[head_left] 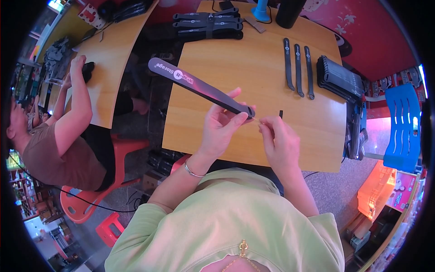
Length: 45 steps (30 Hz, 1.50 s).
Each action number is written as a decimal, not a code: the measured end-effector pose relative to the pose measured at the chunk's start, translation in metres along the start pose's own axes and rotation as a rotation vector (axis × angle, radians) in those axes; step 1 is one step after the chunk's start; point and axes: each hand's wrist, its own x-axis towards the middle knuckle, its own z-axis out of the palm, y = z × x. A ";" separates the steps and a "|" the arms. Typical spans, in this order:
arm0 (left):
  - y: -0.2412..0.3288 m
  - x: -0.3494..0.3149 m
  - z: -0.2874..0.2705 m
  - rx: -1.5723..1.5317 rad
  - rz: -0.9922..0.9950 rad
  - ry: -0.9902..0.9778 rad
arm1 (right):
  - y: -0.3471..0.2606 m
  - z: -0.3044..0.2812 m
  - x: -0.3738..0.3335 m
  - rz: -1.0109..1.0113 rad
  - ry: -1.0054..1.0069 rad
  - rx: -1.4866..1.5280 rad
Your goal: Inspecting and organizing a batch of black storage straps on a table.
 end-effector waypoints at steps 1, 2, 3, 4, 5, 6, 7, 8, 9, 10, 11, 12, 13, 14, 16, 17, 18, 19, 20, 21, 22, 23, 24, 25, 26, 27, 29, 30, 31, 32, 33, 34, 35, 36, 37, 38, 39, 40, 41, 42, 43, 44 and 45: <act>-0.001 0.000 -0.001 0.003 0.026 -0.006 | 0.000 0.000 0.001 -0.028 0.007 -0.036; -0.002 0.000 -0.001 0.003 0.025 -0.005 | 0.001 0.001 0.001 -0.055 0.015 -0.073; -0.002 0.000 -0.002 0.025 0.042 -0.004 | 0.001 0.001 0.001 -0.054 0.015 -0.072; -0.003 0.000 -0.002 0.046 0.059 -0.003 | 0.002 0.002 0.001 -0.066 0.013 -0.084; -0.003 0.001 -0.001 0.047 0.058 -0.003 | 0.004 0.002 0.001 -0.077 0.011 -0.096; -0.003 0.001 0.000 0.078 0.079 0.006 | 0.004 0.003 0.001 -0.076 0.011 -0.095; -0.003 0.001 0.000 0.109 0.102 0.015 | 0.003 0.005 0.001 0.033 -0.018 0.049; -0.003 0.001 0.000 0.109 0.101 0.016 | 0.003 0.006 0.000 0.142 -0.046 0.194; -0.004 0.001 0.000 0.170 0.170 0.002 | 0.004 0.006 0.002 0.142 -0.047 0.195; -0.004 0.000 0.000 0.230 0.239 -0.011 | 0.007 0.005 0.005 0.355 -0.171 0.455; -0.005 0.000 0.000 0.231 0.238 -0.010 | 0.009 0.005 0.008 0.568 -0.297 0.714; -0.006 0.001 -0.001 0.306 0.334 -0.032 | 0.009 0.006 0.009 0.568 -0.298 0.715; -0.007 0.001 -0.001 0.381 0.429 -0.055 | 0.010 0.007 0.010 0.645 -0.321 0.858; -0.006 0.002 -0.003 0.380 0.427 -0.057 | 0.011 0.007 0.011 0.722 -0.339 1.000; -0.004 0.004 -0.007 0.696 0.529 -0.119 | 0.018 0.020 0.006 0.345 -0.135 0.619; -0.004 0.004 -0.006 0.699 0.529 -0.116 | 0.020 0.026 0.004 -0.030 0.055 0.233; -0.004 0.005 -0.004 0.576 0.471 -0.082 | 0.020 0.026 0.004 -0.030 0.053 0.236; -0.004 0.005 -0.003 0.454 0.413 -0.048 | 0.020 0.025 0.005 -0.105 0.058 0.124; -0.004 0.006 -0.003 0.453 0.413 -0.047 | 0.020 0.025 0.006 -0.179 0.063 0.009; -0.003 0.006 -0.004 0.433 0.398 -0.050 | 0.017 0.021 0.009 -0.179 0.062 0.009; -0.002 0.007 -0.004 0.412 0.383 -0.053 | 0.011 0.014 0.014 0.213 -0.110 0.455; 0.000 0.006 -0.004 0.413 0.384 -0.051 | 0.006 0.010 0.017 0.612 -0.285 0.894; 0.002 0.006 -0.004 0.489 0.448 -0.079 | 0.005 0.009 0.018 0.612 -0.287 0.894; 0.003 0.005 -0.004 0.565 0.512 -0.107 | 0.004 0.009 0.019 0.663 -0.297 0.963; 0.004 0.006 -0.004 0.562 0.511 -0.109 | 0.004 0.008 0.020 0.715 -0.302 1.031; 0.005 0.006 -0.005 0.658 0.528 -0.115 | 0.007 0.011 0.018 0.715 -0.299 1.029; 0.005 0.006 -0.005 0.755 0.546 -0.118 | 0.016 0.023 0.011 -0.108 0.064 0.049; 0.005 0.006 -0.005 0.570 0.382 -0.058 | 0.015 0.024 0.012 -0.109 0.062 0.051; 0.004 0.007 -0.005 0.384 0.219 0.002 | 0.015 0.024 0.013 -0.136 0.060 0.072; 0.006 0.008 -0.007 0.384 0.219 0.002 | 0.014 0.025 0.014 -0.161 0.059 0.091; 0.008 0.009 -0.010 0.307 0.139 -0.019 | 0.013 0.024 0.014 -0.161 0.058 0.091; 0.010 0.009 -0.012 0.230 0.059 -0.039 | 0.010 0.020 0.016 0.155 -0.094 0.424; 0.012 0.010 -0.013 0.230 0.059 -0.039 | 0.006 0.018 0.018 0.476 -0.247 0.750; 0.015 0.010 -0.012 0.308 0.094 -0.048 | 0.004 0.016 0.019 0.477 -0.247 0.750; 0.016 0.009 -0.012 0.386 0.129 -0.057 | 0.001 0.016 0.021 0.559 -0.255 0.914; 0.014 0.009 -0.010 0.385 0.129 -0.059 | -0.001 0.016 0.022 0.639 -0.260 1.076; 0.010 0.007 -0.006 0.427 0.199 -0.052 | -0.002 0.019 0.022 0.639 -0.258 1.075; 0.007 0.006 -0.003 0.468 0.268 -0.045 | -0.003 0.025 0.021 0.525 -0.191 0.974; 0.005 0.006 0.000 0.469 0.268 -0.045 | -0.003 0.028 0.021 0.412 -0.127 0.873; 0.004 0.006 0.003 0.401 0.273 -0.012 | -0.003 0.029 0.021 0.412 -0.127 0.874; 0.003 0.006 0.004 0.333 0.278 0.021 | -0.003 0.029 0.021 0.398 -0.147 0.818; 0.004 0.007 0.002 0.334 0.277 0.021 | -0.002 0.029 0.021 0.385 -0.166 0.761; 0.006 0.008 -0.001 0.322 0.212 -0.009 | 0.001 0.031 0.021 0.386 -0.165 0.761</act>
